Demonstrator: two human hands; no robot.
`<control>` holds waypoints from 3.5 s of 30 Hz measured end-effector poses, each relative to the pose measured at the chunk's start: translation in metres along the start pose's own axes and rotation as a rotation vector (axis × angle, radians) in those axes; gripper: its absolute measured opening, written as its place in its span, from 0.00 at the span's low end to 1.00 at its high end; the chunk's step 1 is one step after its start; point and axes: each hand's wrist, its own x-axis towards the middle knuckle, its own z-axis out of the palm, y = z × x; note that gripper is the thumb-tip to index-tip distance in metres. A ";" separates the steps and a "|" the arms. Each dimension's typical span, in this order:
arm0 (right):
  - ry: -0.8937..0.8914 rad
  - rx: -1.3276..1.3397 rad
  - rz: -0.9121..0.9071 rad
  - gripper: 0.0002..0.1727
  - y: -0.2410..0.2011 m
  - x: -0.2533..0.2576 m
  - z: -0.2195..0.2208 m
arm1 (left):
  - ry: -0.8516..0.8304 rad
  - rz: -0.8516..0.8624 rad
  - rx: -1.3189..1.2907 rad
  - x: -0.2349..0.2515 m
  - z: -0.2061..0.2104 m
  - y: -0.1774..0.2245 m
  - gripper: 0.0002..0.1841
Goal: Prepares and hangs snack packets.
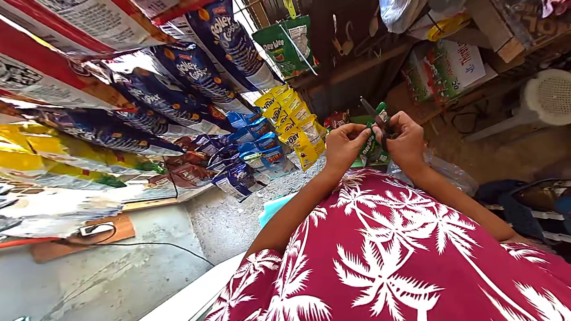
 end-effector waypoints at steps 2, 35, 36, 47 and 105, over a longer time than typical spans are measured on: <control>0.051 -0.003 -0.040 0.11 0.005 -0.001 0.003 | -0.012 -0.003 -0.017 0.000 0.001 0.002 0.06; 0.033 0.074 -0.263 0.10 0.025 0.008 -0.010 | 0.042 0.419 0.247 0.009 0.013 0.002 0.09; 0.042 0.074 -0.263 0.11 0.026 0.009 -0.010 | 0.042 0.474 0.284 0.009 0.013 0.002 0.09; -0.091 0.072 -0.140 0.11 0.025 0.012 -0.032 | -0.036 0.475 0.355 0.018 0.012 0.000 0.04; -0.577 -0.983 -0.284 0.11 -0.016 0.067 -0.113 | -0.096 0.461 0.563 0.038 -0.021 0.004 0.07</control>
